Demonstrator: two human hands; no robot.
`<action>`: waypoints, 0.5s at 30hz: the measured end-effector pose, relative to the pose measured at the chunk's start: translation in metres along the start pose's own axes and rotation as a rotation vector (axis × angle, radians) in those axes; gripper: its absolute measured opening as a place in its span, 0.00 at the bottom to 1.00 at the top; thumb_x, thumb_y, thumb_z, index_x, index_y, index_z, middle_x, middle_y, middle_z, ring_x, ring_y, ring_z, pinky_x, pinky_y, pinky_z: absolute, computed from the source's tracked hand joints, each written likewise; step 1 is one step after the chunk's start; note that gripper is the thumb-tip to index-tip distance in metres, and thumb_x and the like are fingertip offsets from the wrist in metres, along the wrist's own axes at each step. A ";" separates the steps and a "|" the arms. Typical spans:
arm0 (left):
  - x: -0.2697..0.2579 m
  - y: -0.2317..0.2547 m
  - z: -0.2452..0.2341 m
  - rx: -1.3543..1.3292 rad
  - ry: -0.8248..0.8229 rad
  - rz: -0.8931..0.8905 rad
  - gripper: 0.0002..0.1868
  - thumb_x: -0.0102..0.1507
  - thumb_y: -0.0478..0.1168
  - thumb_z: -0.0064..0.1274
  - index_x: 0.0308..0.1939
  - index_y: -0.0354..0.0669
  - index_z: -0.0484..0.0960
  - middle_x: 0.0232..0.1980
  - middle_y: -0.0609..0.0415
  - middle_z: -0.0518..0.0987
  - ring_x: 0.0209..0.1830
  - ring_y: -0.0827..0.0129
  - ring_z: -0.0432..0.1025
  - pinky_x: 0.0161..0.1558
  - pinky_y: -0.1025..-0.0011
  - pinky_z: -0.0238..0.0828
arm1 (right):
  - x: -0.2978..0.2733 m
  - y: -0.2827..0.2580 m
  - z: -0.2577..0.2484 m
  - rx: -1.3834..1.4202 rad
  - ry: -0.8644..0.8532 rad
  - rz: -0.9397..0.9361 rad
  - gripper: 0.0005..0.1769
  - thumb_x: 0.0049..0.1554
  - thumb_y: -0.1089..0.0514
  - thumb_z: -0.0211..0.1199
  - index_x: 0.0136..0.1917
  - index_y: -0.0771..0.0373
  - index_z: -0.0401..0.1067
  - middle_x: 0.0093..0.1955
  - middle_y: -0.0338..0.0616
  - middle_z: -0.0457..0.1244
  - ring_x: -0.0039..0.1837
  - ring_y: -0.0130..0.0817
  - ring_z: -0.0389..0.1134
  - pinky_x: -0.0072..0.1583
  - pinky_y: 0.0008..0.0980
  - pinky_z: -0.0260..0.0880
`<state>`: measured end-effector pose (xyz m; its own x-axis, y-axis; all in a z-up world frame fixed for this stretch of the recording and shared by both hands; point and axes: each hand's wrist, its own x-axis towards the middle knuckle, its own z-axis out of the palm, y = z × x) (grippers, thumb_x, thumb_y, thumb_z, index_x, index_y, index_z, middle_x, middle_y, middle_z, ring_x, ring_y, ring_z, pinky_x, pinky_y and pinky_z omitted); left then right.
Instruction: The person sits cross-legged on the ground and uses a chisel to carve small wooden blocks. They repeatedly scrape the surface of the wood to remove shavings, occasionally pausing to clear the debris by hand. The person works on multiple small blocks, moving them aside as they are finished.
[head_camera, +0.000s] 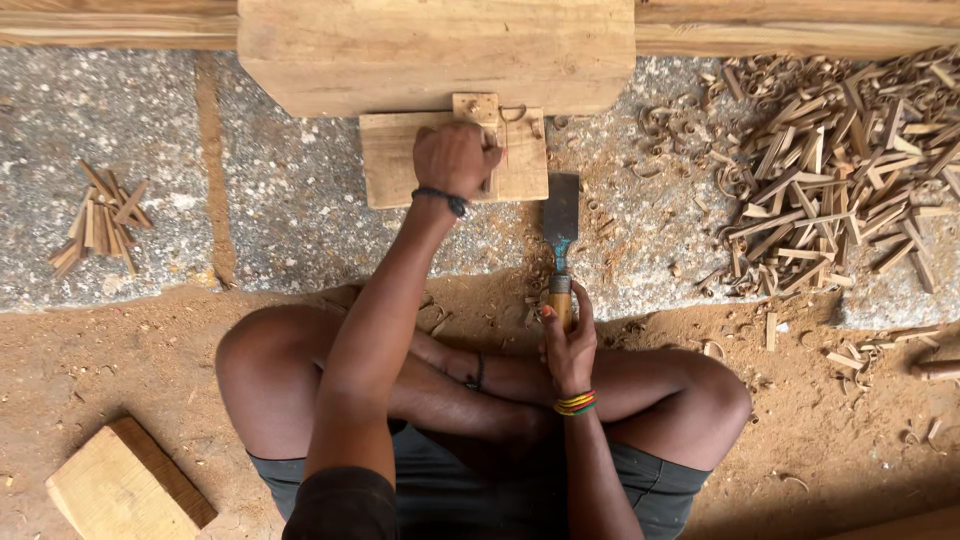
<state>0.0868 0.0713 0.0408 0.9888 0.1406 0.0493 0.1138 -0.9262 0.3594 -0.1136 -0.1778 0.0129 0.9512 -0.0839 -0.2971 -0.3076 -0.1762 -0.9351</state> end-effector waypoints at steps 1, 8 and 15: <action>0.002 0.000 0.004 -0.007 -0.049 -0.026 0.22 0.61 0.60 0.60 0.28 0.46 0.82 0.26 0.54 0.78 0.25 0.68 0.71 0.47 0.54 0.69 | 0.000 0.000 -0.001 0.009 -0.009 -0.005 0.35 0.60 0.55 0.63 0.77 0.57 0.56 0.32 0.38 0.63 0.26 0.21 0.59 0.26 0.24 0.58; 0.007 -0.011 0.022 -0.018 -0.032 -0.057 0.22 0.63 0.60 0.57 0.29 0.47 0.83 0.26 0.54 0.78 0.25 0.68 0.72 0.38 0.58 0.71 | 0.001 0.000 -0.002 -0.012 -0.020 0.001 0.36 0.60 0.54 0.63 0.78 0.58 0.54 0.34 0.38 0.64 0.26 0.22 0.60 0.26 0.24 0.61; 0.010 -0.038 0.033 -0.044 0.059 -0.039 0.23 0.64 0.61 0.57 0.28 0.47 0.84 0.18 0.59 0.72 0.16 0.74 0.66 0.21 0.66 0.66 | 0.002 0.002 0.001 -0.039 -0.012 -0.010 0.36 0.61 0.54 0.62 0.79 0.60 0.53 0.32 0.41 0.64 0.26 0.22 0.60 0.25 0.25 0.57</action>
<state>0.0955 0.0960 -0.0034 0.9762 0.1979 0.0887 0.1466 -0.9036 0.4026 -0.1120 -0.1773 0.0097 0.9545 -0.0700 -0.2900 -0.2983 -0.2154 -0.9299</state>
